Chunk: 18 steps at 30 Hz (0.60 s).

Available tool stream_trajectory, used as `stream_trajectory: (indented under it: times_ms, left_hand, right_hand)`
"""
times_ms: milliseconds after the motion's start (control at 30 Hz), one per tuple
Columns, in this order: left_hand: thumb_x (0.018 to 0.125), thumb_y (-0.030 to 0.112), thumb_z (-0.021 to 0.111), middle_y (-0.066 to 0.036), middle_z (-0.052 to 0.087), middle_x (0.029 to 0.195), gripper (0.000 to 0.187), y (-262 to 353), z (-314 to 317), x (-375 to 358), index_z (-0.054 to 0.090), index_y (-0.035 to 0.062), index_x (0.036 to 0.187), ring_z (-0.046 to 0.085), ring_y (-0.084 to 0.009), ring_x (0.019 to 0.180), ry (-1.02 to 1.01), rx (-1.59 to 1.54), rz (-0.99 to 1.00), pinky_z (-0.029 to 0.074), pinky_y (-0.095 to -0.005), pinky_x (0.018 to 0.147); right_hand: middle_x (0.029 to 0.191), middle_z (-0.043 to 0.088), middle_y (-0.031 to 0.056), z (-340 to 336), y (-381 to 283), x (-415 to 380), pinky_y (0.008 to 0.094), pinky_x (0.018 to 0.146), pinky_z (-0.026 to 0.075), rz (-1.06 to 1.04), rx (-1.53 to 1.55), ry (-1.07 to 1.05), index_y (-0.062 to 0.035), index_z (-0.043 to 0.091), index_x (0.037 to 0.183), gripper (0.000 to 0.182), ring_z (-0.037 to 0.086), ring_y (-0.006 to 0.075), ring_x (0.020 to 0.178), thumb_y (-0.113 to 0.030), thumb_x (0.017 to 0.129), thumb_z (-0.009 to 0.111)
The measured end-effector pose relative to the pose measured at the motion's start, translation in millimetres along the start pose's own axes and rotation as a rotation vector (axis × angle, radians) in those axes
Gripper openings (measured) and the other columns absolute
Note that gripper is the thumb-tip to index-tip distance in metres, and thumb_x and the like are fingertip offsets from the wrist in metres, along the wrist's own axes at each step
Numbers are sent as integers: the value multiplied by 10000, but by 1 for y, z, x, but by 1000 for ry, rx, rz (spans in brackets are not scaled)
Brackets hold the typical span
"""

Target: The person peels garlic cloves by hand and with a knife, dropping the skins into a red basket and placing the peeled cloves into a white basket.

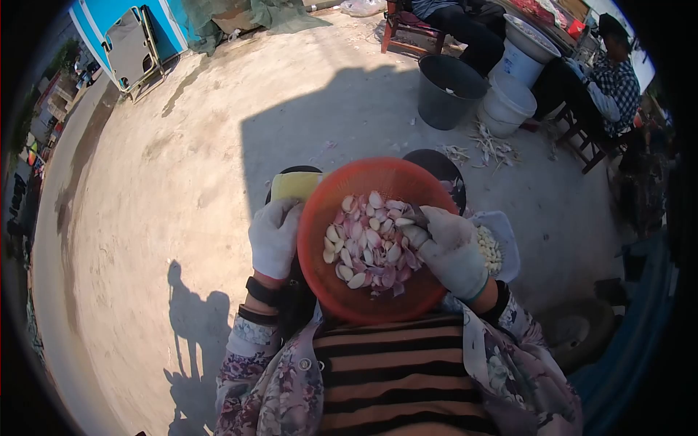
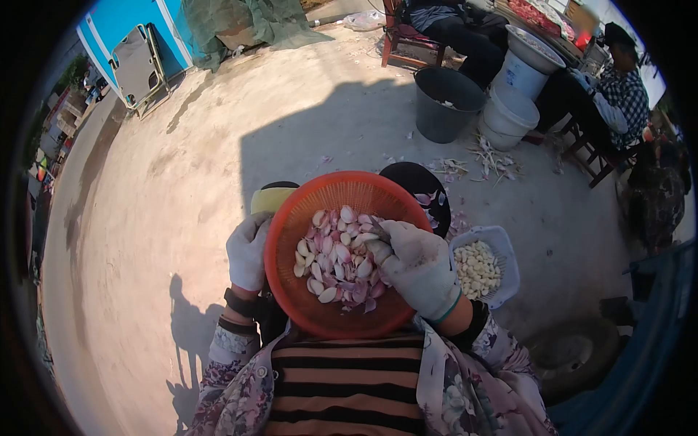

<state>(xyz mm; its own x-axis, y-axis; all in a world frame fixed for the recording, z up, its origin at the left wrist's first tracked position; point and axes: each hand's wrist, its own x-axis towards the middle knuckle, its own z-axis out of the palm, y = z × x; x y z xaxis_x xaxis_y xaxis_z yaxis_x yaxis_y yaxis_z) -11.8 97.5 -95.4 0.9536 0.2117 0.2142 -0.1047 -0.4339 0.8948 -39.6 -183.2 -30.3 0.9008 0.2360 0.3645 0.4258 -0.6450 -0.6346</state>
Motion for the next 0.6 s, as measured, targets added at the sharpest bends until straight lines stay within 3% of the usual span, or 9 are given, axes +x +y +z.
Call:
stream_trajectory:
  times_ms: [67, 167, 300, 400, 500, 600]
  left_hand:
    - [822, 266, 699, -162, 685, 939, 302, 6, 9, -4, 701, 71, 1052, 628, -352, 897, 74, 260, 164, 495, -435, 808]
    - [815, 256, 696, -137, 666, 873, 290, 13, 2, -2, 696, 76, 1043, 616, -359, 844, -43, 504, 306, 483, -451, 760]
    - [769, 236, 706, -130, 640, 826, 250, 23, -11, -7, 692, 84, 967, 612, -348, 816, -138, 584, 427, 474, -447, 708]
    - [763, 236, 707, -123, 626, 805, 219, 16, -11, -8, 677, 88, 922, 603, -344, 794, -132, 610, 537, 470, -434, 693]
    - [757, 195, 715, -110, 619, 799, 186, 13, -13, -7, 661, 89, 899, 592, -347, 779, -202, 732, 461, 467, -433, 696]
    - [746, 134, 716, -115, 626, 841, 177, 3, -26, -8, 650, 89, 904, 588, -344, 768, 109, 646, 396, 465, -449, 693]
  right_hand:
    - [880, 676, 159, 0, 1, 0, 386, 724, 527, -10, 61, 27, -5, 657, 987, 210, 678, 313, 813, -190, 893, 693]
    - [884, 678, 160, 3, 7, 0, 382, 719, 524, 15, 63, -14, -6, 664, 1010, 215, 677, 314, 806, -189, 898, 684]
    - [882, 684, 158, 3, 10, 0, 370, 713, 525, 41, 36, -52, -7, 680, 1006, 210, 686, 303, 804, -190, 902, 679]
    - [879, 678, 145, 6, 16, -1, 374, 694, 536, 151, 225, -47, -37, 669, 1011, 196, 676, 320, 780, -186, 887, 704]
    - [886, 680, 153, 4, 18, 1, 375, 694, 536, 120, 168, -56, -32, 667, 1003, 192, 678, 324, 786, -176, 883, 710]
    - [894, 681, 158, 3, 19, 1, 374, 699, 534, 164, 212, -56, -25, 664, 994, 188, 681, 325, 800, -171, 884, 708]
